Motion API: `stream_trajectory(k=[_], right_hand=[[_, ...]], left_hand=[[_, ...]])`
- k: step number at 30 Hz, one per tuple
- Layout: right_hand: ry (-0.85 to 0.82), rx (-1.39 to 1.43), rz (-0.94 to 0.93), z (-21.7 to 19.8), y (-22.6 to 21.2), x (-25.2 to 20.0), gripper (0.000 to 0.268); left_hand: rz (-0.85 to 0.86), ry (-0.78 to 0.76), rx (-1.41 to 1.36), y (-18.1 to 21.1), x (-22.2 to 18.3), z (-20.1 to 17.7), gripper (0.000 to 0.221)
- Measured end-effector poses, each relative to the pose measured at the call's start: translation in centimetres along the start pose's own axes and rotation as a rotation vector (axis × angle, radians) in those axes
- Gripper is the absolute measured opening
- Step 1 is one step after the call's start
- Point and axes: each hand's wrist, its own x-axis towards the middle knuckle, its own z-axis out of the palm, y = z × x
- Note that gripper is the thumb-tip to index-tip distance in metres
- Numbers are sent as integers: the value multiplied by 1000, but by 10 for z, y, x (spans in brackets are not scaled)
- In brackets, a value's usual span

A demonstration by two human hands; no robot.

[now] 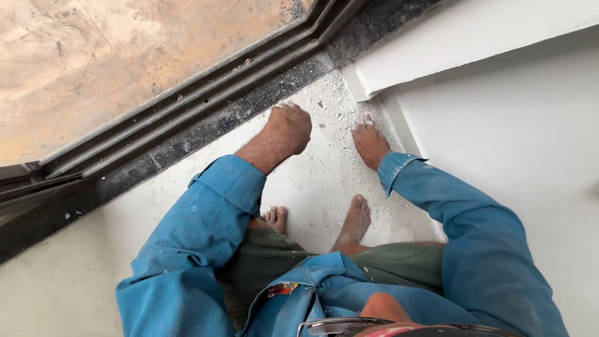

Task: The recorder is sanding the bottom edge of a wall and around a doorway using a piece of sandpaper.

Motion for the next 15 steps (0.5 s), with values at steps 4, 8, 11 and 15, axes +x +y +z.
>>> stream_trajectory(k=[4, 8, 11, 15], right_hand=[[149, -78, -102, -21, -6, 12, 54], [208, -181, -79, -14, 9, 38, 53], [-113, 115, 60, -4, 23, 44, 46], [231, -302, -85, -2, 34, 55, 62]], left_hand=[[16, 26, 10, 9, -20, -23, 64], [31, 39, -54, 14, -13, -15, 61], [36, 46, -35, 7, -11, -6, 68], [-9, 34, -8, 0, -24, -13, 67]])
